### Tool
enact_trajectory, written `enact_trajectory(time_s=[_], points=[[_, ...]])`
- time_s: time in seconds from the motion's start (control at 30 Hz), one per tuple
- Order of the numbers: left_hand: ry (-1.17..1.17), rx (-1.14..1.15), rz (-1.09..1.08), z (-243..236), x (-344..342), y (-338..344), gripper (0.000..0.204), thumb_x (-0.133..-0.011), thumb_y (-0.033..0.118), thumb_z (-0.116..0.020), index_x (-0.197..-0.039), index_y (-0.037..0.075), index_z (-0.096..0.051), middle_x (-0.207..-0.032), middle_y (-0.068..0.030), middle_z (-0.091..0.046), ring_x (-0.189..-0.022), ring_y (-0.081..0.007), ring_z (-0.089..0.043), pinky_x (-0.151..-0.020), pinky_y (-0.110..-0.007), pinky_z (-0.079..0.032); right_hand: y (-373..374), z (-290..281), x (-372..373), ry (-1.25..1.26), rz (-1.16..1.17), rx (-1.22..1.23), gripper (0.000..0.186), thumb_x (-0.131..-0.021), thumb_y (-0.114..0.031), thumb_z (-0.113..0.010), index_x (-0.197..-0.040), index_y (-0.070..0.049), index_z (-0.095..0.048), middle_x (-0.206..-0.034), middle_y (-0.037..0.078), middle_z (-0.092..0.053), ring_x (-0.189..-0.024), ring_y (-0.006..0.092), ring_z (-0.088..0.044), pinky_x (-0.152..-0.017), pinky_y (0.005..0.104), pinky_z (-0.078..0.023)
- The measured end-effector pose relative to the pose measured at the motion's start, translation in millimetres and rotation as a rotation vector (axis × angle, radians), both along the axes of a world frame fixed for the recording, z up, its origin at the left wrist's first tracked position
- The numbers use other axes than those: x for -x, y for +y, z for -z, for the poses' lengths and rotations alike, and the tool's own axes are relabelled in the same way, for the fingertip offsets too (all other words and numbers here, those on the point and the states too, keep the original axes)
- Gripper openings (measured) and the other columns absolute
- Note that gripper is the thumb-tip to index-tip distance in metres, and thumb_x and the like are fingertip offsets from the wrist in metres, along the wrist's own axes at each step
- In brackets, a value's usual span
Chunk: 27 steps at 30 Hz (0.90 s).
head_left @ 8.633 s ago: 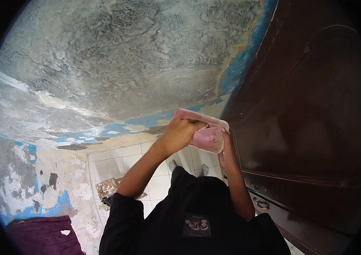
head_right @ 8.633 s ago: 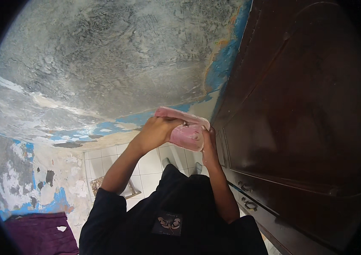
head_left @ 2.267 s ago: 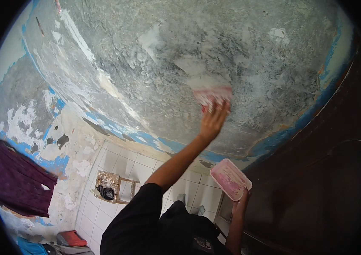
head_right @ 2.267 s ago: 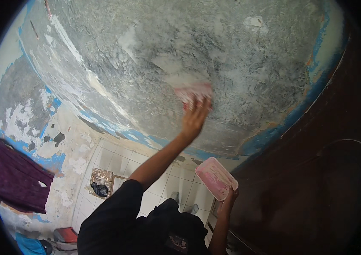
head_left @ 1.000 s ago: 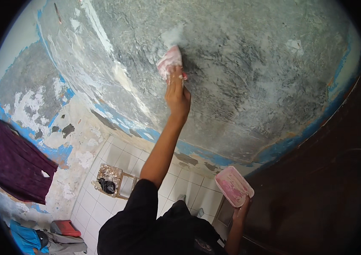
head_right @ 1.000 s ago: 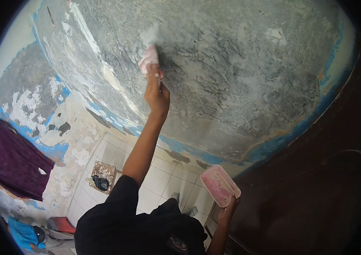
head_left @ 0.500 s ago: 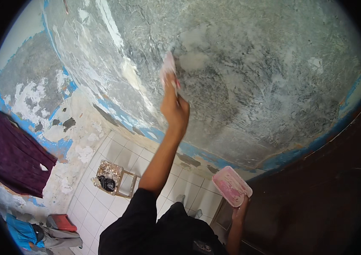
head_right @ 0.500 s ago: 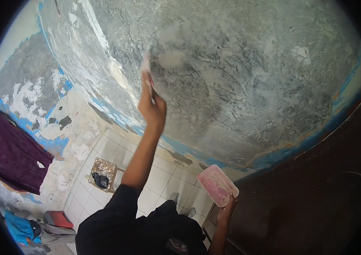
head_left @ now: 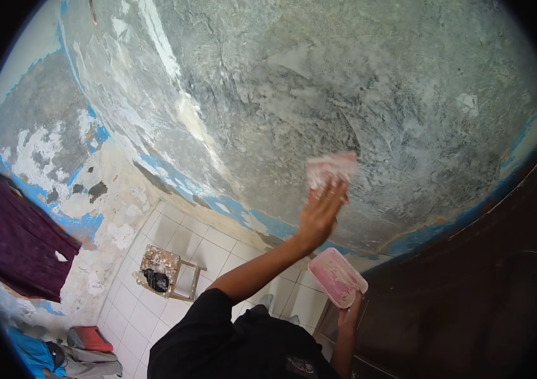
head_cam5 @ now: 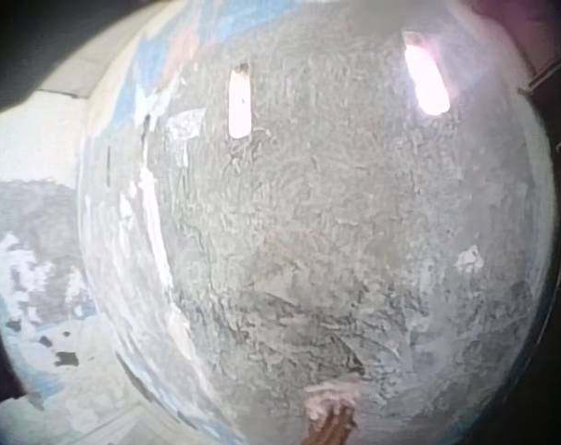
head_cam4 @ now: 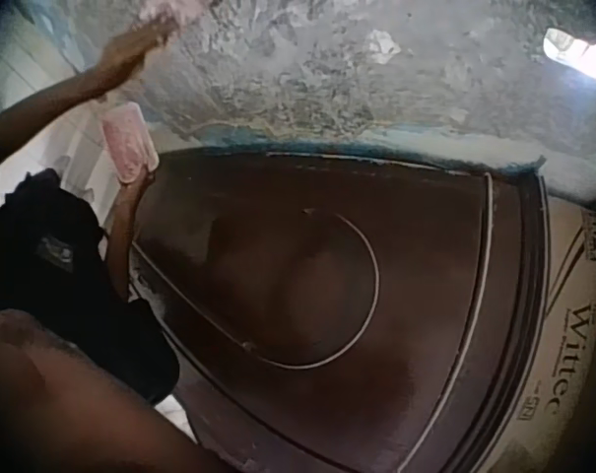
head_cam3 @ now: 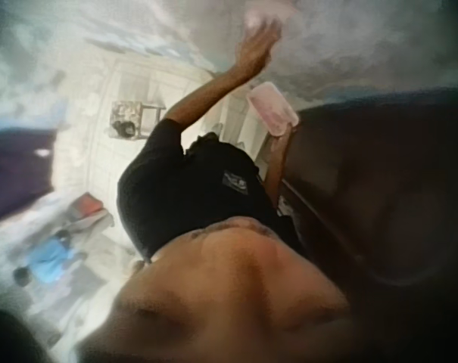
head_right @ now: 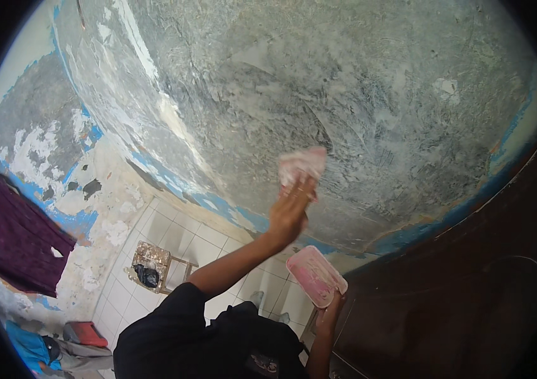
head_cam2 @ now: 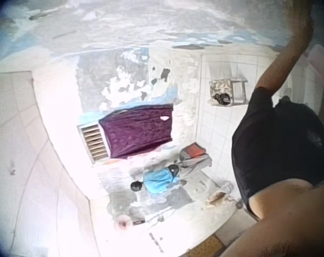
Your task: The person applies wall filler to a wall using a scraper tool.
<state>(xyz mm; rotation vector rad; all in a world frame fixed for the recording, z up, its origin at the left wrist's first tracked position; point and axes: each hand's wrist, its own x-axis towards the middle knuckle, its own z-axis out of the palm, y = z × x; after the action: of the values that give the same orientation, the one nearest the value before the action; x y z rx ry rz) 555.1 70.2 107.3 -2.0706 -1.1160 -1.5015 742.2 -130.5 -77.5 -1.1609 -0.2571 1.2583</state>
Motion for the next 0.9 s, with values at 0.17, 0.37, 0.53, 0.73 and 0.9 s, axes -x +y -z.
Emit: enact_trajectory(time_s=[0.17, 0.37, 0.53, 0.73, 0.9], points=[[-0.097, -0.234, -0.151, -79, 38, 50, 0.057, -0.08, -0.013, -0.055, -0.137, -0.006, -0.057, -0.138, -0.0258, -0.06, -0.133, -0.0404, -0.055, -0.108, -0.048, -0.046, 3, 8, -14, -0.023, 0.014, 0.019, 0.049, -0.1, -0.042, -0.055, -0.139, -0.013, -0.052, -0.134, 0.007, -0.06, -0.118, 0.0226, -0.063, -0.088, 0.04, -0.057], [0.249, -0.017, -0.125, 55, 13, 39, 0.053, -0.091, 0.002, -0.051, -0.144, -0.002, -0.053, -0.142, -0.0224, -0.056, -0.134, -0.0407, -0.052, -0.112, -0.05, -0.042, 10, 4, -7, 0.009, 0.063, 0.017, 0.047, -0.1, -0.041, -0.055, -0.136, -0.011, -0.053, -0.131, 0.008, -0.061, -0.116, 0.0228, -0.064, -0.089, 0.0401, -0.056], [-0.08, 0.026, -0.013, 84, 26, -8, 0.057, -0.084, -0.009, -0.06, -0.14, 0.001, -0.058, -0.133, -0.0222, -0.063, -0.123, -0.0345, -0.063, -0.107, -0.047, -0.047, 14, -9, 0, -0.006, 0.038, -0.069, 0.043, -0.1, -0.037, -0.055, -0.133, -0.011, -0.056, -0.127, 0.007, -0.063, -0.112, 0.0233, -0.066, -0.085, 0.0397, -0.058], [-0.568, -0.27, -0.273, -113, 72, 43, 0.062, -0.086, -0.015, -0.051, -0.146, -0.002, -0.049, -0.139, -0.0257, -0.058, -0.117, -0.0324, -0.068, -0.088, -0.034, -0.056, 10, -21, -5, -0.008, -0.008, 0.008, 0.042, -0.1, -0.036, -0.054, -0.132, -0.009, -0.056, -0.126, 0.007, -0.064, -0.112, 0.0223, -0.066, -0.086, 0.0382, -0.058], [-0.392, -0.065, -0.304, -111, 3, 58, 0.076, -0.075, -0.011, -0.059, -0.148, 0.009, -0.05, -0.149, -0.0189, -0.051, -0.108, -0.0318, -0.071, -0.068, -0.036, -0.058, 13, -8, 1, 0.02, 0.026, -0.031, 0.044, -0.1, -0.037, -0.054, -0.134, -0.009, -0.055, -0.129, 0.007, -0.063, -0.114, 0.0224, -0.065, -0.086, 0.038, -0.057]])
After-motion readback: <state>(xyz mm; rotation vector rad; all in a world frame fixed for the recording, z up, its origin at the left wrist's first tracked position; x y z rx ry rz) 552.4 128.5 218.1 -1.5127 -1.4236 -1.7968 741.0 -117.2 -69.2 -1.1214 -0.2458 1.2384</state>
